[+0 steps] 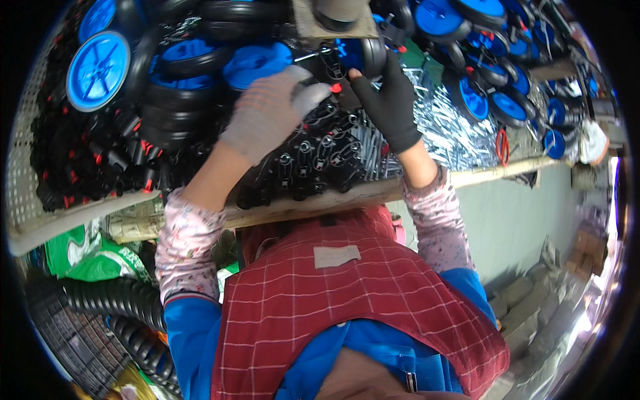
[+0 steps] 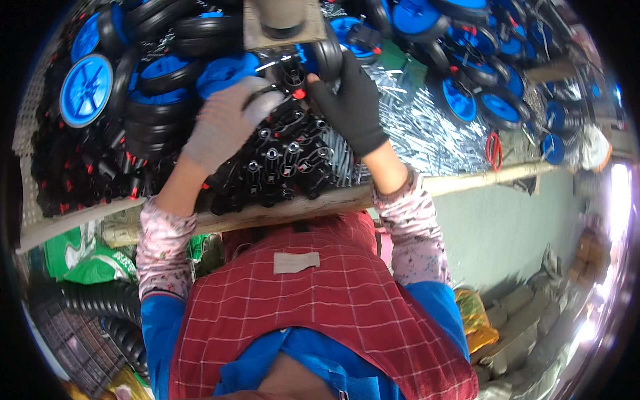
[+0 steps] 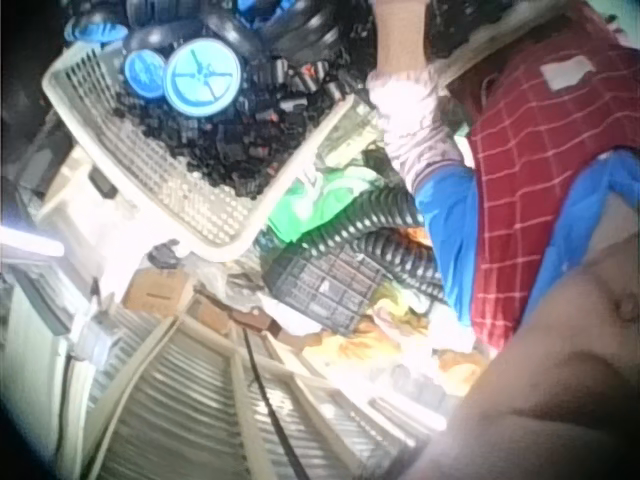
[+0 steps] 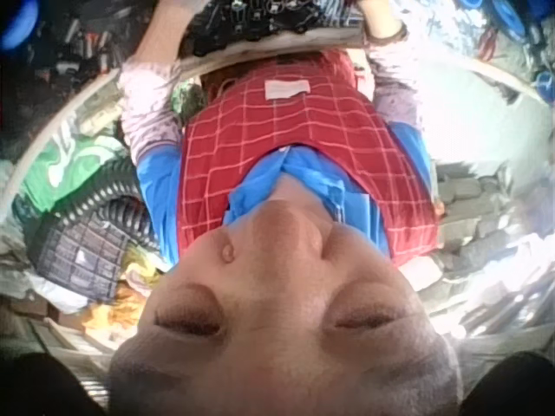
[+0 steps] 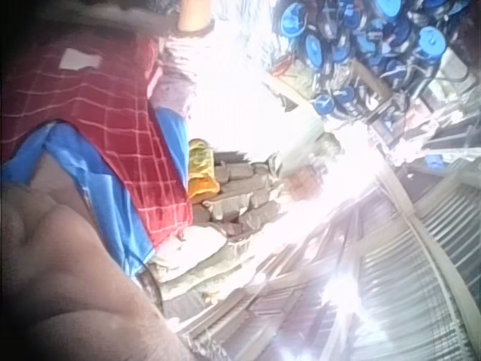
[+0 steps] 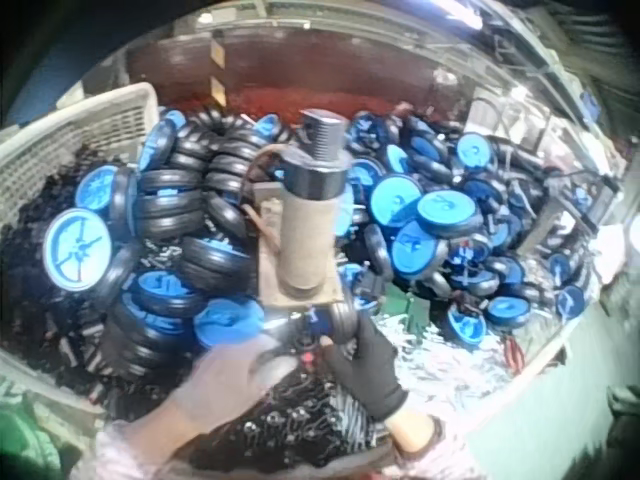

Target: The person assembles small caster wheels by inserting metal rods into blue wheel hubs and attaching black plastic brackets. They repeatedly pick up wheels, rods, and brackets, align the parts, and press them together on a cluttered workbench.

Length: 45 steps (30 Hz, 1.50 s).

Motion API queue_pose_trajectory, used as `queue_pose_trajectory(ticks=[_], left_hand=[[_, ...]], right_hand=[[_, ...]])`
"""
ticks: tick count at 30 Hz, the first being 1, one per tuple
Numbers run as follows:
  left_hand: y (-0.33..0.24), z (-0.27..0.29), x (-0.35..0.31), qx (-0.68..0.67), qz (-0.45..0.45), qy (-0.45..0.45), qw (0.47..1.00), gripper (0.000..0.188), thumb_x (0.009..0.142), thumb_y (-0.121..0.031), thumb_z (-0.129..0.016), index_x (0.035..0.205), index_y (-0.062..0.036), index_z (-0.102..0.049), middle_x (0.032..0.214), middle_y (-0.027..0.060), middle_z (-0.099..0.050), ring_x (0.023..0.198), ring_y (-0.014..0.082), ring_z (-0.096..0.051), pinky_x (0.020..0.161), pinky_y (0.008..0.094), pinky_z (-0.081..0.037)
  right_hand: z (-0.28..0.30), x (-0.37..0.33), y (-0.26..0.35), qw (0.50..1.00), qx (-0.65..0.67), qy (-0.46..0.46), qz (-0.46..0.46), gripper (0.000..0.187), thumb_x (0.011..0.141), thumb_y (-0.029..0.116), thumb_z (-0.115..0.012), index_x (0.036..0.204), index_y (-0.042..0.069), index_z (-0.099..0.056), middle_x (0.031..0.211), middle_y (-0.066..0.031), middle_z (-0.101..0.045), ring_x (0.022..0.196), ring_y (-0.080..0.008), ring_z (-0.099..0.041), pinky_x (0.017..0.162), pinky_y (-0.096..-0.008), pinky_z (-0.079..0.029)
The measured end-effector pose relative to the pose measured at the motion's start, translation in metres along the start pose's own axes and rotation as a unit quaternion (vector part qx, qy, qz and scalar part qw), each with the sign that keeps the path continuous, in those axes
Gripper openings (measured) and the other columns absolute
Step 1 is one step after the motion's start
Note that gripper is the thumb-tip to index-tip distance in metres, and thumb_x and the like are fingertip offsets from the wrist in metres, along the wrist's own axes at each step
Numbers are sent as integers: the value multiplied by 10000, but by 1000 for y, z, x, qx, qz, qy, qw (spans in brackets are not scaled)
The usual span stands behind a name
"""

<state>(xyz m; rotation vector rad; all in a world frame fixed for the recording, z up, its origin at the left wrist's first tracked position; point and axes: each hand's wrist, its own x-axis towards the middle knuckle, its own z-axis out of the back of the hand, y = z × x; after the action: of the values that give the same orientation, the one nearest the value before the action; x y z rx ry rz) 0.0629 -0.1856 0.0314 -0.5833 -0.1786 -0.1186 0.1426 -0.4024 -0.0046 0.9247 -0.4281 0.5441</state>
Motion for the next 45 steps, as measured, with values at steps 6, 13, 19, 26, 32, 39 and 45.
queue_pose_trajectory(ticks=[6, 13, 19, 26, 32, 39, 45], left_hand=[[30, 17, 5, 313, -89, -6, 945, 570, 835, -297, -733, 1325, -93, -525, 1228, 127, -615, 1118, 325, -602, 930, 420, -498], [11, 16, 21, 364, 15, 74, 928, 674, 783, -243, -761, 1369, -89, -467, 1234, 143, -595, 1154, 332, -575, 954, 444, -478], [0, 51, -19, 265, -194, -117, 937, 473, 753, -99, -721, 1199, -73, -567, 1169, 109, -636, 1109, 344, -607, 938, 494, -495], [-5, 28, -41, 109, -358, -142, 916, 285, 669, -113, -705, 938, -174, -634, 1042, 48, -619, 1012, 254, -627, 1011, 566, -480], [1, 29, -46, 75, -378, -146, 911, 313, 680, -107, -728, 970, -181, -636, 1062, 36, -593, 1012, 239, -623, 1017, 589, -476], [3, 29, -43, 64, -373, -170, 910, 334, 697, -105, -749, 995, -175, -617, 1097, 33, -562, 1025, 234, -608, 1036, 570, -470], [-14, 26, -19, -8, -366, -212, 906, 290, 666, -87, -725, 945, -142, -671, 1031, 65, -618, 1016, 276, -622, 996, 559, -498]], right_hand=[[96, 82, -61, 966, 111, 169, -162, 420, 865, 462, -704, 969, 56, -673, 876, -141, -694, 794, -302, -693, 683, -380, -532], [142, 104, -85, 967, -56, 236, 84, 274, 909, 273, -615, 1071, 57, -667, 966, -121, -689, 903, -309, -663, 808, -411, -497], [89, -6, -123, 897, -354, 263, -20, 179, 828, 246, -707, 923, 94, -697, 956, -126, -684, 879, -334, -672, 701, -446, -537], [69, 4, -26, 977, 35, 159, 134, 298, 832, 121, -770, 1116, 102, -680, 947, -114, -680, 873, -312, -698, 704, -349, -555], [46, 28, 50, 914, -95, 180, 351, 109, 771, 191, -791, 867, 170, -744, 939, -56, -636, 770, -228, -644, 599, -337, -519], [39, 42, 72, 904, -20, 199, 377, 234, 744, 150, -764, 964, 123, -690, 973, -54, -628, 865, -246, -630, 654, -338, -532], [48, 44, 73, 908, -35, 109, 403, 378, 774, 80, -740, 1138, 60, -640, 1017, -97, -632, 891, -288, -641, 728, -363, -547]])
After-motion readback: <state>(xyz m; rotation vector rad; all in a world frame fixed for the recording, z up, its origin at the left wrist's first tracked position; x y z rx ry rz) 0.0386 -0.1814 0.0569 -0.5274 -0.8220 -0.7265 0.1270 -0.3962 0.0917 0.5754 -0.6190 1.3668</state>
